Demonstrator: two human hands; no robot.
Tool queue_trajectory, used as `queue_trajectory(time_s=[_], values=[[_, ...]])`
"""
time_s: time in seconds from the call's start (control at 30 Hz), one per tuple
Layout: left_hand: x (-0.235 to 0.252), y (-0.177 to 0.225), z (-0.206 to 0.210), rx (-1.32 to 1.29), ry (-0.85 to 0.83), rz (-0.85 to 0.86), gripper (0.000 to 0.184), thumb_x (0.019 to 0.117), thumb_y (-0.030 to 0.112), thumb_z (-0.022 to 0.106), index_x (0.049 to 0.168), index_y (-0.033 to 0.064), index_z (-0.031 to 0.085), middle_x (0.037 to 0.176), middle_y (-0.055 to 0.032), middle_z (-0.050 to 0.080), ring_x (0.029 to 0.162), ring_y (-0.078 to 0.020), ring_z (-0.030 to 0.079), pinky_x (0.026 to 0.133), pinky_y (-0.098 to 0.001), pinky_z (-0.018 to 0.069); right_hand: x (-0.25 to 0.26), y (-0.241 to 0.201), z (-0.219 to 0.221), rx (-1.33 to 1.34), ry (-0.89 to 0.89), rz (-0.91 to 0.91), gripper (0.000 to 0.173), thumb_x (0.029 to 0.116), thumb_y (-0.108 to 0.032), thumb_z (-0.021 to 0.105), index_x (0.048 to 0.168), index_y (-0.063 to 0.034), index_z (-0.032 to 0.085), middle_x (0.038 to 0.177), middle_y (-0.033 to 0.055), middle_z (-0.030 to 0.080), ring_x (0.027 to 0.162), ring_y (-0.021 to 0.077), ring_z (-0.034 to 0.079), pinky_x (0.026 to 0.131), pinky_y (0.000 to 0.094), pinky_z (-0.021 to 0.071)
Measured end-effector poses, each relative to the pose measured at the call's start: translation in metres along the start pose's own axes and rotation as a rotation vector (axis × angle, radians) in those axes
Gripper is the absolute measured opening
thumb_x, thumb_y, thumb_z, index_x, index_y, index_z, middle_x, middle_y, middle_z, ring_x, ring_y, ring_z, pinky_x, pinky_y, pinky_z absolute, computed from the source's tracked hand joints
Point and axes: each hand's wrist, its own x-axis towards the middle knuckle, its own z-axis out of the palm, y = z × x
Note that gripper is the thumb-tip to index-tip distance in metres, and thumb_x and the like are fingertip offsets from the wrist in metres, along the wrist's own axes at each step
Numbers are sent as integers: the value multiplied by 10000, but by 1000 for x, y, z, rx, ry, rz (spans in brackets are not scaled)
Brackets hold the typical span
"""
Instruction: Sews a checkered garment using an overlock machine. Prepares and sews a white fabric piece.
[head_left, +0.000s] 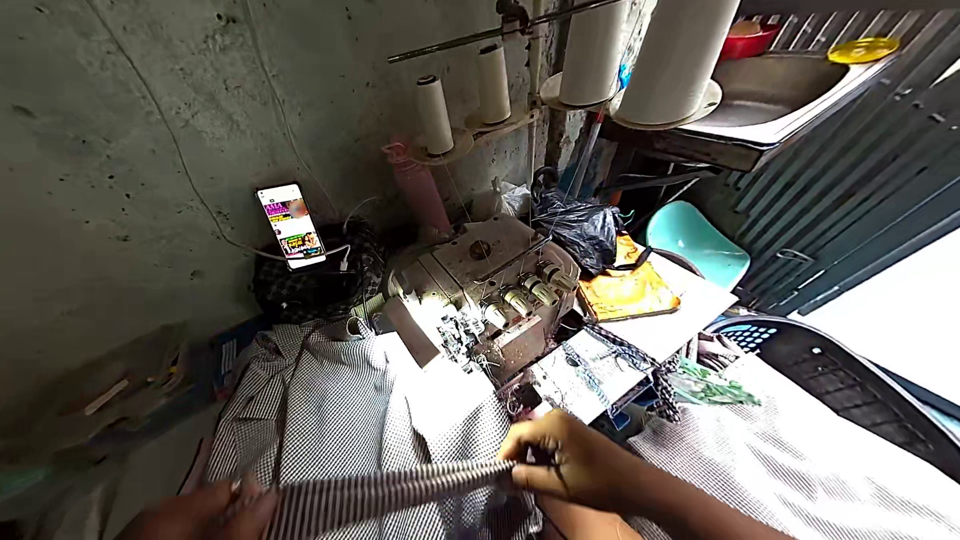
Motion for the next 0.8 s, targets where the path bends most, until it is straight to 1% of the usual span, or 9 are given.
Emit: queue_trajectory(time_s=[0.07,0.13,0.17,0.27,0.33,0.5,0.6,0.73,0.8], values=[[28,-32,12,243,93,-66,235,1020,256,562,924,61,651,731,58,614,634,-26,586,587,-261,509,7,5,-6,-70,52,118,236,942,-249,688,934,-17,733,715,59,667,598,82,573,565,263,468],[56,-51,44,461,232,-13,278,939,189,670,1097,-38,700,1003,-230,709,910,-425,686,770,-670,506,17,9,-3,-180,119,200,286,931,-325,703,918,-42,740,729,61,680,636,128,615,595,341,498],[68,-51,66,508,265,57,344,887,159,721,1161,-47,695,1118,-291,684,1027,-526,646,843,-763,426,21,11,1,-231,158,206,298,926,-337,706,907,-41,737,741,74,687,658,163,642,605,383,513],[94,-39,136,410,233,345,414,836,399,697,1133,117,759,1130,-80,747,1093,-300,683,927,-657,409,26,14,13,-298,279,140,280,899,-320,725,887,-40,736,771,77,695,685,175,665,610,377,536],[100,-27,165,277,206,415,271,879,365,653,1048,199,785,999,27,763,1004,-147,691,992,-584,348,25,13,15,-259,345,106,251,868,-280,753,913,-33,739,810,74,701,716,140,664,639,317,542],[106,-20,175,199,309,455,172,851,227,624,876,144,774,835,20,735,853,-76,665,963,-436,374,21,13,9,26,467,95,244,846,-230,795,978,-31,745,898,4,715,748,-66,587,675,87,469],[103,-16,177,193,323,447,195,854,259,637,926,150,782,876,19,748,891,-93,674,957,-450,389,20,15,10,97,519,80,221,881,-254,769,943,-43,744,880,-40,691,704,-108,531,620,59,424],[102,-11,182,29,288,458,223,978,278,617,1033,115,758,965,25,757,949,40,667,895,-159,507,21,17,16,192,551,85,135,884,-185,758,916,-54,746,847,-69,691,653,-117,502,590,62,413],[98,-8,190,25,343,469,247,1004,259,587,1027,69,744,897,-23,754,846,24,684,791,-128,526,21,18,17,223,553,81,123,889,-181,754,908,-61,744,812,-87,677,627,-121,479,573,63,397]])
